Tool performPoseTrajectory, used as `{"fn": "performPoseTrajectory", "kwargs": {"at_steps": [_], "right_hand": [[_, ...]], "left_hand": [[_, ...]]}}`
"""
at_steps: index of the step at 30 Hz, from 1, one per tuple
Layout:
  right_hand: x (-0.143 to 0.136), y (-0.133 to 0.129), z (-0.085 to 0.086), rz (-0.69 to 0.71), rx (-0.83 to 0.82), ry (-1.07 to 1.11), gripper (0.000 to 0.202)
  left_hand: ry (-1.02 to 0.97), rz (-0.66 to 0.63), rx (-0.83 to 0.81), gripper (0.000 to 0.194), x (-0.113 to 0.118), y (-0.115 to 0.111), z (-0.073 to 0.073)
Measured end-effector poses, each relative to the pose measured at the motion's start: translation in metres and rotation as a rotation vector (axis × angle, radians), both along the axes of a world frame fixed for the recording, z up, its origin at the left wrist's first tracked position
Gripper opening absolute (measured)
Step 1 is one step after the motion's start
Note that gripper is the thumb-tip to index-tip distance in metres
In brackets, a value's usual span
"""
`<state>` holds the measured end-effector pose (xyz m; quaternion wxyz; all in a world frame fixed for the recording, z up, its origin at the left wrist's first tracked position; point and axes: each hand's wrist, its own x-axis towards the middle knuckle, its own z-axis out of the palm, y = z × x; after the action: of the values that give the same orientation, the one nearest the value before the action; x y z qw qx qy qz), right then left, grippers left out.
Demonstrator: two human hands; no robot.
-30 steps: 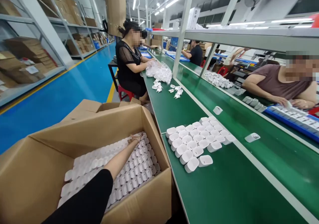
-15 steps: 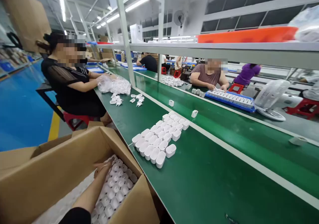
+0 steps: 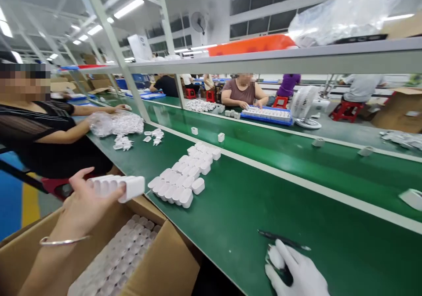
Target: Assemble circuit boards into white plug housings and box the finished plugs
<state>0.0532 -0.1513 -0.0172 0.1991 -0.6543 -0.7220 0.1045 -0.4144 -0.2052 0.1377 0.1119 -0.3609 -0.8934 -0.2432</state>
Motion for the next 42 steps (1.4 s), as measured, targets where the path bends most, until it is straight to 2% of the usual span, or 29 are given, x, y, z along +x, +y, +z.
{"fn": "performPoseTrajectory", "kwargs": {"at_steps": [2,3,4,6,8,10,11,13,15,17,19,21,23,27,31,35,39,42], "right_hand": [[-0.003,-0.007,0.009,-0.01,0.023,0.033,0.039],[-0.004,-0.009,0.012,-0.01,0.018,0.054,0.04],[-0.003,-0.01,0.013,-0.017,0.006,0.077,0.041],[0.004,-0.011,0.014,-0.034,-0.037,0.109,0.042],[0.015,-0.013,0.014,-0.053,-0.059,0.127,0.041],[0.027,-0.016,0.014,-0.04,-0.057,0.129,0.041],[0.033,-0.017,0.015,-0.02,-0.056,0.127,0.043],[0.044,-0.019,0.017,0.03,-0.063,0.128,0.046],[0.051,-0.02,0.018,0.072,-0.072,0.139,0.046],[0.054,-0.018,0.021,0.117,-0.07,0.145,0.044],[0.055,-0.015,0.024,0.159,-0.057,0.137,0.042],[0.054,-0.011,0.028,0.207,-0.057,0.125,0.038],[0.054,-0.005,0.033,0.242,-0.048,0.132,0.035],[0.061,0.019,0.046,0.232,-0.019,0.318,0.031],[0.079,0.053,0.055,0.099,-0.024,0.728,0.034],[0.095,0.072,0.048,-0.031,0.145,1.065,0.041],[0.097,0.068,0.036,-0.016,0.272,1.118,0.036],[0.088,0.06,0.033,0.067,0.349,1.085,0.035]], "left_hand": [[0.0,-0.294,-0.039,0.095,0.074,0.021,0.012],[-0.011,-0.416,-0.089,0.094,0.109,0.033,0.01],[-0.014,-0.522,-0.14,0.094,0.141,0.047,0.004],[0.0,-0.689,-0.24,0.092,0.19,0.077,-0.018],[0.027,-0.744,-0.345,0.093,0.218,0.109,-0.045],[0.08,-0.709,-0.393,0.093,0.229,0.136,-0.065],[0.098,-0.673,-0.392,0.091,0.23,0.145,-0.07],[0.138,-0.589,-0.349,0.085,0.227,0.152,-0.073],[0.193,-0.546,-0.261,0.081,0.223,0.148,-0.07],[0.245,-0.639,-0.201,0.077,0.222,0.142,-0.069],[0.26,-0.857,-0.217,0.068,0.223,0.141,-0.072],[0.213,-1.056,-0.254,0.055,0.225,0.148,-0.079],[0.114,-1.158,-0.243,0.051,0.228,0.158,-0.084],[-0.03,-1.253,-0.189,0.048,0.252,0.172,-0.082],[-0.118,-1.37,-0.133,0.053,0.309,0.181,-0.077],[-0.271,-1.497,-0.04,0.059,0.361,0.184,-0.088],[-0.551,-1.486,0.131,0.067,0.373,0.172,-0.106],[-0.554,-1.482,0.194,0.047,0.369,0.162,-0.114]]}}
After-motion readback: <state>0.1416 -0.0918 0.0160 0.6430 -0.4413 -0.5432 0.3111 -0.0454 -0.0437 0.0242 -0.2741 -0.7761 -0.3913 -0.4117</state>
